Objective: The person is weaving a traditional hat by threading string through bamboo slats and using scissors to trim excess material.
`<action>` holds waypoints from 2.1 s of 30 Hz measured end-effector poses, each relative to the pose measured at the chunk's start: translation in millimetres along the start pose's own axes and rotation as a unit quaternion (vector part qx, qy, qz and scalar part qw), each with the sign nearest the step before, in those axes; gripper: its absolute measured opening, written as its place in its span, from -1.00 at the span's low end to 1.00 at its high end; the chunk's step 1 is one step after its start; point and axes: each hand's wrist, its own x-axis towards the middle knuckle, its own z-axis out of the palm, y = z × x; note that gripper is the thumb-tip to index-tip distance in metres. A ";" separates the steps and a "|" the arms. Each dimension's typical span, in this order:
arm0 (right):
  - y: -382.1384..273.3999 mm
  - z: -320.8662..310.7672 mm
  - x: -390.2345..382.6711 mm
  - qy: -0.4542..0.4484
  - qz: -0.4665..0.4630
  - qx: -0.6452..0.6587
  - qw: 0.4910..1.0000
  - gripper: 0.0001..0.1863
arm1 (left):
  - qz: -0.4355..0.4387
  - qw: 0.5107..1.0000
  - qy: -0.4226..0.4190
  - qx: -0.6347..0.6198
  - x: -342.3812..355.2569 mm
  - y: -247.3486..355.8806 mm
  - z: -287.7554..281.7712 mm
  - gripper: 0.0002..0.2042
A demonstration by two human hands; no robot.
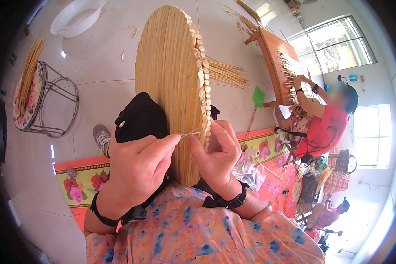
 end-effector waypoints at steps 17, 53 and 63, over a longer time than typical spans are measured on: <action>2.1 -0.1 -1.2 0.004 0.003 0.015 1.000 -0.54 | 0.012 0.999 -0.012 0.043 4.7 9.9 -7.0 -0.73; 4.4 21.2 -5.5 -0.089 -0.016 0.299 0.950 -0.31 | -0.153 0.966 -0.064 0.198 -12.9 44.3 -29.3 -0.81; 3.1 20.7 -6.4 -0.109 -0.007 0.282 0.953 -0.29 | -0.171 0.959 -0.073 0.215 -10.0 53.8 -29.1 -0.78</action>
